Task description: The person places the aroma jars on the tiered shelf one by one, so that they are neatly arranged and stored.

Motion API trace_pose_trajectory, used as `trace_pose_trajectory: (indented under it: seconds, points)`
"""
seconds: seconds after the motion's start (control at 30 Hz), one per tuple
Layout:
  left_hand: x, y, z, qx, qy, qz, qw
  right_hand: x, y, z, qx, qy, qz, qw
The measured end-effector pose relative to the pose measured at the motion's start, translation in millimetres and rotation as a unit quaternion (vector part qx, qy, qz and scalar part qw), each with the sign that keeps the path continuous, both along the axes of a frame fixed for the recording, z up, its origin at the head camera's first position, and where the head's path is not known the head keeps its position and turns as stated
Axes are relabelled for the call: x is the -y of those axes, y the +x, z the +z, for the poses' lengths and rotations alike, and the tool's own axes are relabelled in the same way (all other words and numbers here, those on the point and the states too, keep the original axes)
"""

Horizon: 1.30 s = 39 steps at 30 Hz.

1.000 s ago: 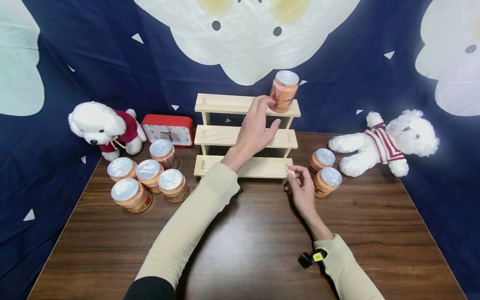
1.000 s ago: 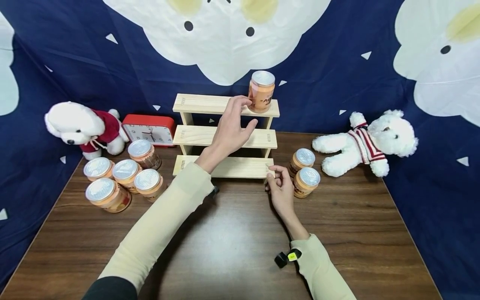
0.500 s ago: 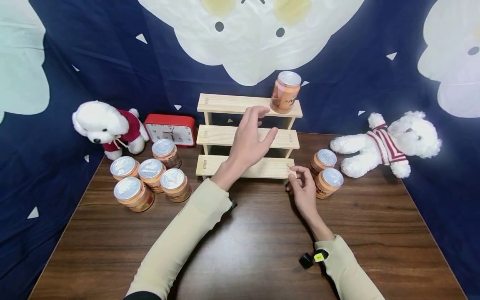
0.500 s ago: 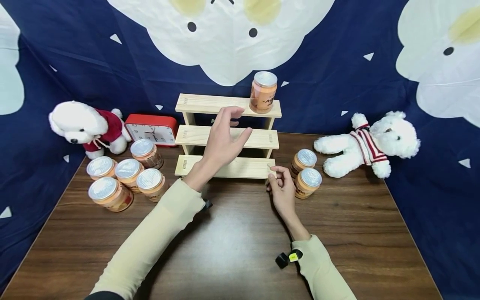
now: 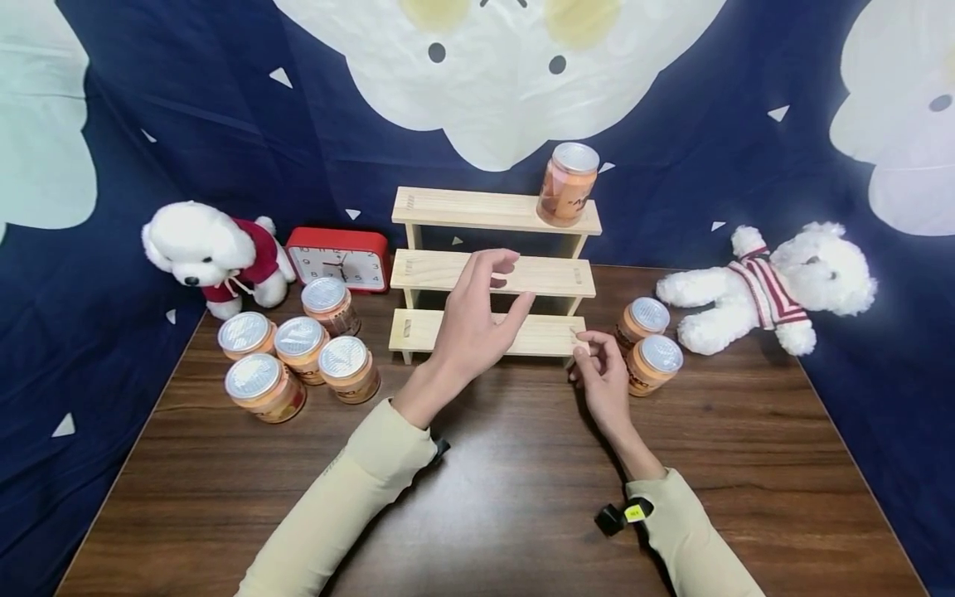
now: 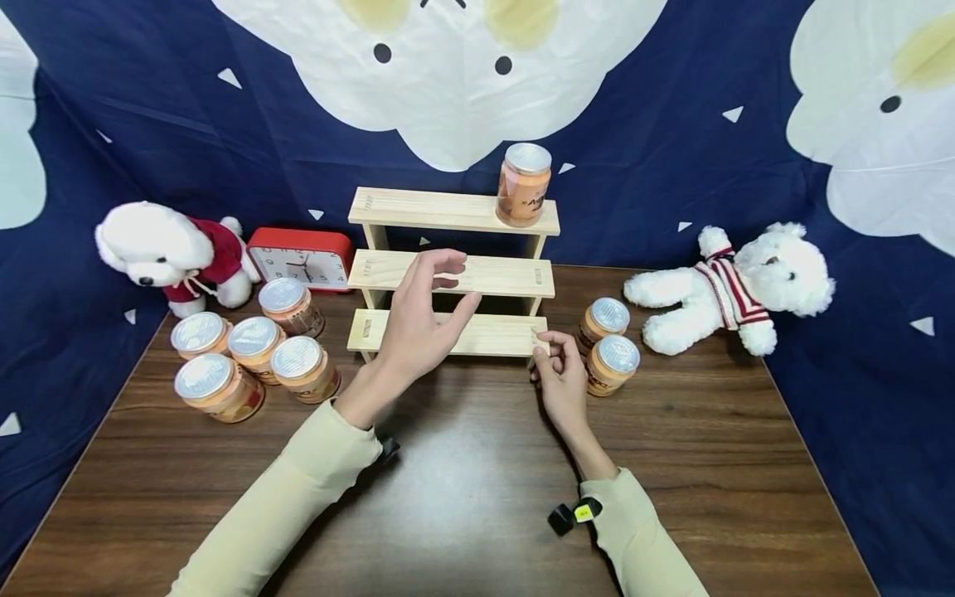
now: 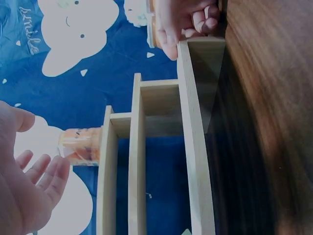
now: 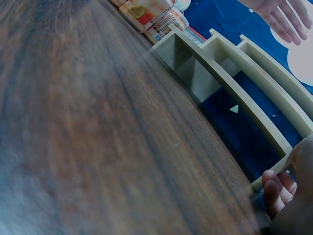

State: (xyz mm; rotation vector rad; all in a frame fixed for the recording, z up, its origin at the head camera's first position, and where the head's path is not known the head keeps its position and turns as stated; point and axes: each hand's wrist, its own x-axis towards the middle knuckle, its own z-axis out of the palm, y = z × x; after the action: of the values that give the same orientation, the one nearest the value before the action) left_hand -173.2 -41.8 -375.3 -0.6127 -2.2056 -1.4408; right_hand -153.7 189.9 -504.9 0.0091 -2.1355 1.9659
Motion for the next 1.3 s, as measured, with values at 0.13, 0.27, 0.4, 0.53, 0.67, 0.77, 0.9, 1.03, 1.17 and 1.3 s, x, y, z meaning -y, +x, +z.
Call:
trace_pose_trajectory:
  seconds: [0.13, 0.27, 0.4, 0.53, 0.67, 0.77, 0.9, 1.03, 1.17, 1.3]
  points:
    - [1.3, 11.6, -2.7, -0.005, 0.006, -0.007, 0.9999, 0, 0.7, -0.6, -0.001, -0.002, -0.001, 1.0000]
    - [4.5, 23.4, -6.0, -0.008, 0.013, -0.011, 0.9998, 1, 1.8, -1.8, 0.005, -0.002, -0.001, 1.0000]
    - [10.4, 36.1, -10.9, -0.006, 0.017, -0.002, 0.9998, 2, 2.3, -2.0, 0.007, -0.003, 0.002, 1.0000]
    - [14.9, 45.9, -15.7, -0.001, 0.027, 0.008, 0.9996, 1, 2.2, -1.0, 0.000, -0.005, 0.000, 1.0000]
    - [17.5, 52.7, -19.5, -0.009, 0.036, 0.006, 0.9993, 0, 2.6, -0.6, -0.004, -0.008, -0.003, 1.0000]
    - [20.0, 55.7, -20.6, -0.023, 0.031, 0.005, 0.9992, -1, 2.6, -1.1, -0.004, -0.009, -0.003, 0.9999]
    - [26.2, 59.4, -19.7, -0.039, 0.028, 0.011, 0.9988, 1, 1.5, -1.7, -0.005, -0.007, 0.003, 1.0000]
    - [33.0, 64.3, -20.3, -0.044, 0.025, 0.015, 0.9986, 2, 0.6, -1.3, -0.008, -0.004, 0.005, 0.9999]
    - [38.6, 68.7, -21.6, -0.048, 0.022, 0.018, 0.9985, 2, 0.4, -1.5, -0.009, -0.003, 0.001, 1.0000]
    - [45.8, 73.0, -22.3, -0.052, 0.017, 0.028, 0.9981, 1, 0.7, -2.4, -0.006, -0.003, 0.000, 1.0000]
